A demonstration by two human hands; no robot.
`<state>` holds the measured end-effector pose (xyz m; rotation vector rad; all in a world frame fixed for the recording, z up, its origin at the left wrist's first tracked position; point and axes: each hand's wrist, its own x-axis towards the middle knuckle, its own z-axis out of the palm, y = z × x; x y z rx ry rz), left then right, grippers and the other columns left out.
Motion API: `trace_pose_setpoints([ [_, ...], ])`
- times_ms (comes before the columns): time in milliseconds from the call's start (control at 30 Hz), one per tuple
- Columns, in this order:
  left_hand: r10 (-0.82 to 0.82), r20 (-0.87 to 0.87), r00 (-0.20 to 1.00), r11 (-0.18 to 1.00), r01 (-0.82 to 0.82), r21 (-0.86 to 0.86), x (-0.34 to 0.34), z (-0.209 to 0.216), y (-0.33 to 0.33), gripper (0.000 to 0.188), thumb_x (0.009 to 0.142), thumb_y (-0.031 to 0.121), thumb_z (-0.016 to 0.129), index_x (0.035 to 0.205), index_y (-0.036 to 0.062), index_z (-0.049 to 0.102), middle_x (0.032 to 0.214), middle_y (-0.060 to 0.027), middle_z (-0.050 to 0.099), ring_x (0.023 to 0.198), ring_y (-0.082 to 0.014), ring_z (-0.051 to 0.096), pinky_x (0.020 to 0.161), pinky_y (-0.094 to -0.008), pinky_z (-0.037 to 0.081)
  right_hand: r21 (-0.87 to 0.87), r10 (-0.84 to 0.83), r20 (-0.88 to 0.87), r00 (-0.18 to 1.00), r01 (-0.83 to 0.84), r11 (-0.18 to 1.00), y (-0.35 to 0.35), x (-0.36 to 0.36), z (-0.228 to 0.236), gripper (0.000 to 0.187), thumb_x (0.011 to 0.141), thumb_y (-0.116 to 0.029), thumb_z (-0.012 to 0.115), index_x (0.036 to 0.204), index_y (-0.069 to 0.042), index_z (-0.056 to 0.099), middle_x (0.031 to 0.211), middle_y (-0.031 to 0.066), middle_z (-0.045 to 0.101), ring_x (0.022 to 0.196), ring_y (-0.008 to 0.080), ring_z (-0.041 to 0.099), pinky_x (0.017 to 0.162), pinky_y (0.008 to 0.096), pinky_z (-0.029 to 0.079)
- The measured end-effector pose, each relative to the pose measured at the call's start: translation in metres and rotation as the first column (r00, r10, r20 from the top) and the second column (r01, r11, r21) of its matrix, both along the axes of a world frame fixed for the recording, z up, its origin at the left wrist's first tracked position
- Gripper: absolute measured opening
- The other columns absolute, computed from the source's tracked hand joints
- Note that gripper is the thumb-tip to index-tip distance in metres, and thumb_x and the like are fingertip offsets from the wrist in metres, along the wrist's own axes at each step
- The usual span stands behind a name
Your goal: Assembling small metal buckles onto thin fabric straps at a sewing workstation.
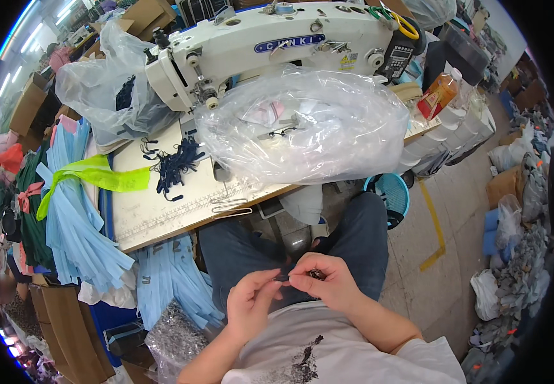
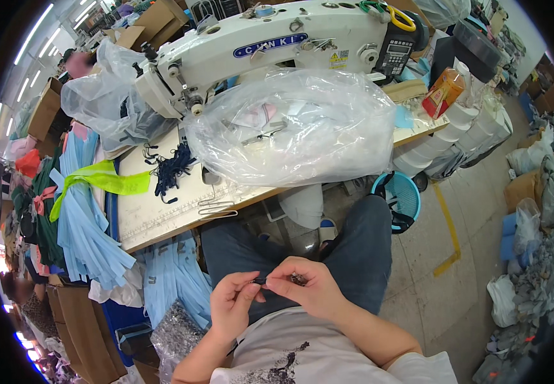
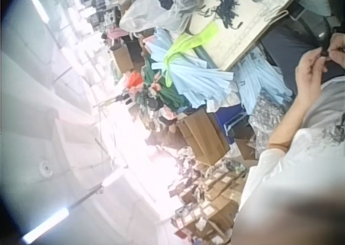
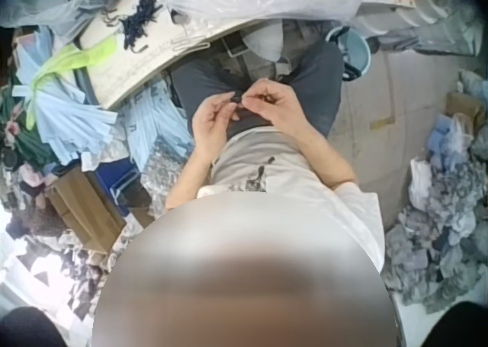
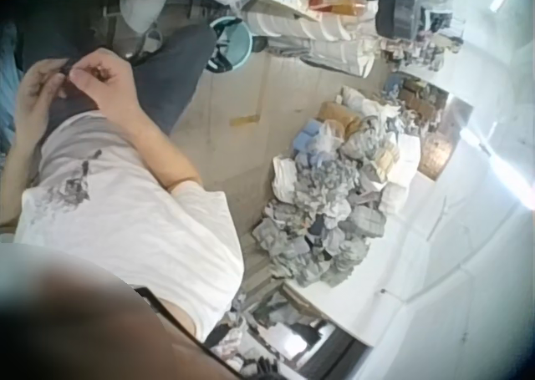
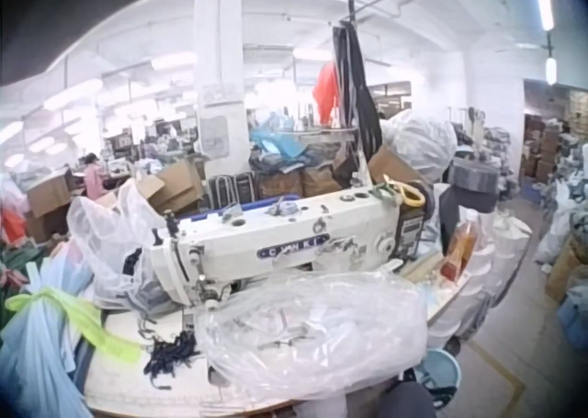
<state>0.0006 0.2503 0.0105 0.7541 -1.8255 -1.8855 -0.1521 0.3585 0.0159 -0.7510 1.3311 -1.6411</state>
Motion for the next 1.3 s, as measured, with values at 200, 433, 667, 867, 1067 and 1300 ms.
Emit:
trace_pose_setpoints([
  [200, -0.003, -0.171, 0.985, 0.957, 0.052, 0.286, -0.001, 0.001, 0.003, 0.021, 0.094, -0.004, 0.052, 0.114, -0.0015, 0.057, 0.092, -0.0092, 0.068, 0.078, -0.0085, 0.06, 0.068, -0.0213, 0.05, 0.102, 0.008, 0.631, 0.776, -0.093, 0.991, 0.004, -0.001, -0.006, 0.009, 0.092, -0.011, 0.063, 0.096, -0.003, 0.063, 0.064, -0.0056, 0.056, 0.052, -0.0011, 0.034, 0.044, 0.0177, 0.022],
  [433, -0.041, -0.09, 0.995, 0.977, 0.059, 0.204, -0.004, 0.005, 0.0, 0.021, 0.095, -0.002, 0.051, 0.115, -0.0017, 0.056, 0.093, -0.0086, 0.067, 0.075, -0.0072, 0.058, 0.069, -0.0205, 0.05, 0.101, 0.005, 0.284, 0.959, -0.036, 0.994, -0.004, 0.006, 0.002, 0.008, 0.093, -0.01, 0.061, 0.096, -0.002, 0.06, 0.084, 0.0017, 0.066, 0.056, -0.0007, 0.04, 0.046, 0.0165, 0.028],
  [667, 0.0, -0.118, 0.993, 0.974, 0.027, 0.227, -0.006, 0.0, 0.002, 0.019, 0.096, 0.0, 0.051, 0.114, -0.0019, 0.054, 0.086, -0.0078, 0.064, 0.069, -0.009, 0.056, 0.063, -0.0213, 0.047, 0.054, 0.109, 0.262, 0.959, -0.127, 0.99, -0.001, 0.001, -0.005, 0.012, 0.091, -0.011, 0.064, 0.1, -0.003, 0.061, 0.082, -0.0009, 0.063, 0.065, -0.0007, 0.049, 0.053, 0.016, 0.037],
  [867, -0.028, -0.188, 0.982, 0.955, 0.081, 0.284, -0.004, 0.001, 0.004, 0.02, 0.096, 0.001, 0.051, 0.116, 0.0008, 0.053, 0.092, -0.009, 0.066, 0.073, -0.0073, 0.055, 0.066, -0.0211, 0.047, 0.026, -0.032, 0.621, 0.783, 0.021, 0.999, 0.0, 0.003, -0.006, 0.003, 0.092, -0.008, 0.06, 0.093, -0.006, 0.058, 0.067, -0.005, 0.048, 0.051, 0.0006, 0.036, 0.042, 0.0191, 0.023],
  [1067, 0.095, -0.417, 0.904, 0.829, 0.16, 0.537, -0.008, -0.006, 0.005, 0.012, 0.097, 0.011, 0.052, 0.108, 0.005, 0.054, 0.081, -0.0107, 0.06, 0.062, -0.0123, 0.048, 0.06, -0.0282, 0.044, 0.036, -0.097, 0.692, 0.716, 0.1, 0.994, -0.006, 0.007, -0.001, 0.001, 0.093, -0.006, 0.058, 0.094, -0.006, 0.057, 0.065, -0.0046, 0.045, 0.049, 0.0017, 0.035, 0.042, 0.0196, 0.023],
  [1300, 0.107, -0.604, 0.79, 0.62, 0.422, 0.662, -0.013, -0.004, 0.0, 0.014, 0.098, 0.018, 0.052, 0.108, 0.0081, 0.051, 0.072, -0.0054, 0.05, 0.062, -0.0154, 0.043, 0.057, -0.0306, 0.037, 0.019, -0.076, 0.683, 0.726, 0.086, 0.996, -0.008, 0.011, 0.003, 0.002, 0.094, -0.007, 0.058, 0.094, -0.005, 0.057, 0.064, -0.0044, 0.044, 0.049, 0.0021, 0.035, 0.042, 0.0198, 0.024],
])
